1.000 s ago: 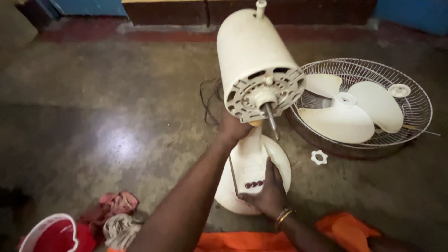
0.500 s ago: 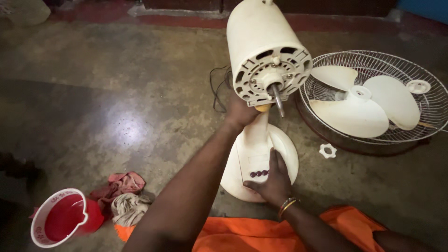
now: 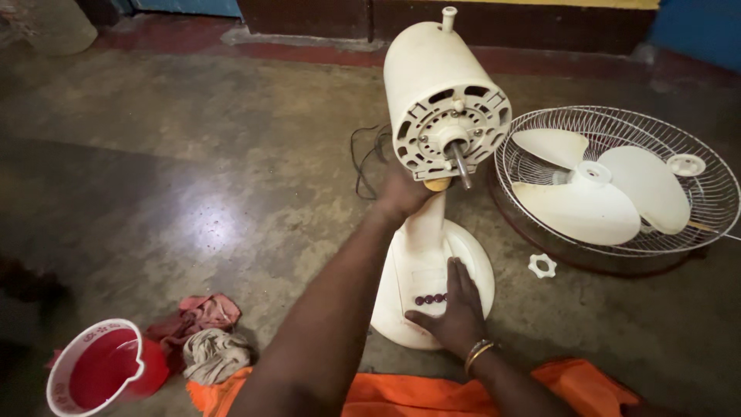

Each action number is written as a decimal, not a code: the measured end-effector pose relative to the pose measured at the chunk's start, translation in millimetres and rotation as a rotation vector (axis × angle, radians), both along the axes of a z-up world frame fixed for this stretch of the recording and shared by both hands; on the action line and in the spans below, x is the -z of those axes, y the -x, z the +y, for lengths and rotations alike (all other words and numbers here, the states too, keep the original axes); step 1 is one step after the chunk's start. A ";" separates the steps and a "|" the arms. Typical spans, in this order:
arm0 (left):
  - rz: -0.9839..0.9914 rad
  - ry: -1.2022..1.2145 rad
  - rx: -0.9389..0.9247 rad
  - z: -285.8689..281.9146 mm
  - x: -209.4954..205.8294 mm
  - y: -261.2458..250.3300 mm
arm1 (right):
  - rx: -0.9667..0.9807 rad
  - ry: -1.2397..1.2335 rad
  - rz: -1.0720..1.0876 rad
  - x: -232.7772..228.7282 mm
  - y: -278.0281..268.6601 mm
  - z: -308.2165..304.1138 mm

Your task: The person assembles a table fan by attaching the motor housing to the base, wiping the fan blades with a cloth, and securing the front and rear wire cages onto the motor shaft.

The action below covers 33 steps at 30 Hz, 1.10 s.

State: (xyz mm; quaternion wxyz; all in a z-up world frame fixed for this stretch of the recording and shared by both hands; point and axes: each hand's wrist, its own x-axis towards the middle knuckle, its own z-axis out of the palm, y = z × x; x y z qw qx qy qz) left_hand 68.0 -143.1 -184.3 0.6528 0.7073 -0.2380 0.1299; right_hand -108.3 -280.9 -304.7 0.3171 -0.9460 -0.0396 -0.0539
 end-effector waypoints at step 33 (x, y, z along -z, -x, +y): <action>0.004 -0.042 -0.092 -2.1 3.3 -13.3 | -0.085 -0.085 0.135 -8.4 -9.5 -22.5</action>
